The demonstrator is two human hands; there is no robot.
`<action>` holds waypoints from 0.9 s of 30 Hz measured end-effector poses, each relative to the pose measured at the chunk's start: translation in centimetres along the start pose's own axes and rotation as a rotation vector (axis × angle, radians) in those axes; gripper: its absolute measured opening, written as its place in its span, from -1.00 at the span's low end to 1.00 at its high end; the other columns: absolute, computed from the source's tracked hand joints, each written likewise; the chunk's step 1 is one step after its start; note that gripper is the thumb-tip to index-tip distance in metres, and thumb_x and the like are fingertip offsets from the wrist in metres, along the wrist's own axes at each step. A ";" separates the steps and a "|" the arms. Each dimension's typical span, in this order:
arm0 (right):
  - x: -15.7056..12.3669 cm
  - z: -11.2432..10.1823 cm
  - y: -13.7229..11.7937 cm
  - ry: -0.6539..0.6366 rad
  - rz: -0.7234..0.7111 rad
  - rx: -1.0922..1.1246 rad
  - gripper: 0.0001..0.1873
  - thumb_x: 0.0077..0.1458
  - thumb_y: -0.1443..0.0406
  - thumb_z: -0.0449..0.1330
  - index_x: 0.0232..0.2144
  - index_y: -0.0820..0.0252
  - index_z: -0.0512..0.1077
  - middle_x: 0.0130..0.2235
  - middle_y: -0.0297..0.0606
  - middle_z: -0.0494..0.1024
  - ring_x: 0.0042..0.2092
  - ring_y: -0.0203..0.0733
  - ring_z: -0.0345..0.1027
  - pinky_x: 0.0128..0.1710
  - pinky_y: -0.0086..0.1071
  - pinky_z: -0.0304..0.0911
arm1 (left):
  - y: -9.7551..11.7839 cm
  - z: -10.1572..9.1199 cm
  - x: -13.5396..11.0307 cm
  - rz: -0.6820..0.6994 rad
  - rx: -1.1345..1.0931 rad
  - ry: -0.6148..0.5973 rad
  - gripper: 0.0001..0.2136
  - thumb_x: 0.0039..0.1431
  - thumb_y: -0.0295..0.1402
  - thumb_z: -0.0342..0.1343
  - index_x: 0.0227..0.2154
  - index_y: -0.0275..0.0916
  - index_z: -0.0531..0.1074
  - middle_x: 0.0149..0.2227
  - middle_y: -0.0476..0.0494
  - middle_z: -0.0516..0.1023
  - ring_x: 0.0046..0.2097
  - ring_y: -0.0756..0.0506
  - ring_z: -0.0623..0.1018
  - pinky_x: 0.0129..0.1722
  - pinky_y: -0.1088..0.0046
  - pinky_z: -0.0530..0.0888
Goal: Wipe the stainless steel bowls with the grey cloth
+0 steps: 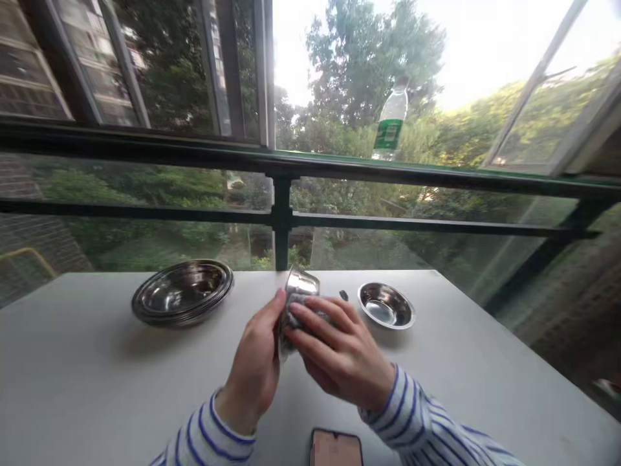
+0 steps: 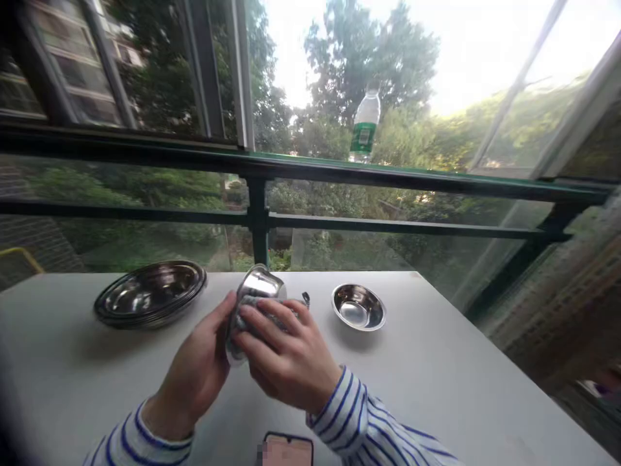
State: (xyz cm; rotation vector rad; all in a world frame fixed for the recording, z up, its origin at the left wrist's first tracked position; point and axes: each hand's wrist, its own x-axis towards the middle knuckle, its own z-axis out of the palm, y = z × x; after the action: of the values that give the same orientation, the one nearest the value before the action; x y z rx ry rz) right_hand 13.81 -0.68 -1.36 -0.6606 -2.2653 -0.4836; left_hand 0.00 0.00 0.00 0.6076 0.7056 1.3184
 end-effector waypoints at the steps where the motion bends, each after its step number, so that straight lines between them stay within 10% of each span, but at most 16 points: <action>1: -0.1 -0.3 0.5 0.016 0.065 0.007 -0.69 0.13 0.35 0.06 -0.05 0.22 0.36 0.08 -0.19 0.38 0.10 0.00 0.18 0.02 -0.09 0.15 | -0.3 0.2 -0.3 -0.002 0.018 -0.019 -0.72 0.07 -0.26 0.14 -0.20 -0.31 0.50 -0.27 -0.15 0.57 -0.24 -0.05 0.53 -0.25 0.48 0.46; 27: -0.2 -0.6 1.3 0.040 0.064 0.104 -0.65 0.04 0.37 0.08 -0.08 0.26 0.37 0.06 -0.12 0.40 0.12 -0.01 0.17 0.06 -0.10 0.19 | -0.9 0.3 -0.8 0.057 0.129 -0.054 -0.76 0.04 -0.25 0.16 -0.28 -0.29 0.54 -0.37 -0.09 0.56 -0.30 -0.02 0.51 -0.34 0.54 0.41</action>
State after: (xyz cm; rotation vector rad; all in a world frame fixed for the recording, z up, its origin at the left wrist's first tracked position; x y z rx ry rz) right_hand 15.01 -0.06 -0.94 -0.6632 -2.2083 -0.3423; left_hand 0.75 -0.94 -0.42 0.7699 0.7379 1.3114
